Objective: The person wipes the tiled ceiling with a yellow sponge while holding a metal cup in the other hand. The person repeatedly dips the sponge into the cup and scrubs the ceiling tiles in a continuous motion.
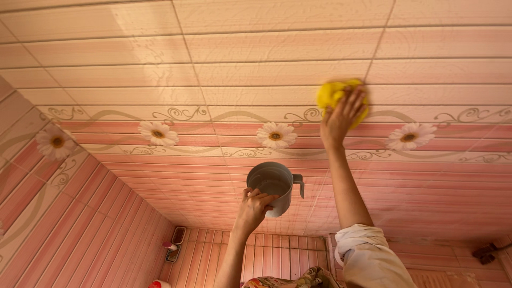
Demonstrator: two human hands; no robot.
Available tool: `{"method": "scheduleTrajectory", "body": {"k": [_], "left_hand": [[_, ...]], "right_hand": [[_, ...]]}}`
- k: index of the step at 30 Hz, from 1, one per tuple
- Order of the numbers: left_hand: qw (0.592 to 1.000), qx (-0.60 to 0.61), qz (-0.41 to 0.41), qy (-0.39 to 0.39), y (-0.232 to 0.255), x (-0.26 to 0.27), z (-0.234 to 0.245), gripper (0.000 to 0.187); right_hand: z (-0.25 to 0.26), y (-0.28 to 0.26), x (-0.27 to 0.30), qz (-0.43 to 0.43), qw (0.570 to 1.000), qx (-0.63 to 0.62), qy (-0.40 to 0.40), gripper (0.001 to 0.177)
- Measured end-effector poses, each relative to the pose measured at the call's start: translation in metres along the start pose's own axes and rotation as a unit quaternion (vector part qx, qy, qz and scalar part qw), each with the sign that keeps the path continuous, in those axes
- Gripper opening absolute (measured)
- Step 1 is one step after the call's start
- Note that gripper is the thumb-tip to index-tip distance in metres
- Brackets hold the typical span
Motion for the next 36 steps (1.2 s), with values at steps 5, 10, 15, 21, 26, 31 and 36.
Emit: {"method": "scheduleTrajectory", "body": {"k": [5,10,15,21,26,31,36], "left_hand": [[1.000,-0.020,-0.008,-0.006,0.000,0.008,0.004,0.027],[0.999,-0.013,0.019,-0.029,-0.005,0.012,0.005,0.029],[1.000,-0.008,0.016,-0.020,-0.009,0.024,0.012,0.030],[0.999,-0.020,0.041,-0.028,-0.020,0.036,0.007,0.029],[0.997,-0.012,0.060,-0.041,-0.026,0.037,0.004,0.034],[0.997,-0.006,0.059,-0.043,-0.029,0.035,0.002,0.034],[0.998,-0.020,0.044,-0.036,-0.037,0.036,0.003,0.033]], "right_hand": [[-0.059,-0.080,0.071,0.237,0.961,0.048,-0.132,0.063],[-0.049,-0.048,0.168,0.355,0.928,0.078,-0.087,0.058],[-0.042,0.055,0.170,0.237,0.937,0.157,-0.204,0.059],[-0.062,0.021,0.122,0.127,0.984,0.032,-0.119,0.069],[-0.090,-0.054,0.197,0.346,0.905,0.081,-0.234,0.060],[-0.045,-0.033,0.259,0.363,0.892,-0.074,-0.258,0.069],[-0.031,0.066,0.230,0.326,0.883,0.163,-0.296,0.063]]}}
Point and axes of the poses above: each hand's wrist, its own x-axis away from the middle knuckle, its own z-axis out of the back of the hand, y = z × x, the point moved 9 cm from there along -x, towards the middle knuckle, and after that the axes turned 12 degrees about y, right-handed, at the moved point
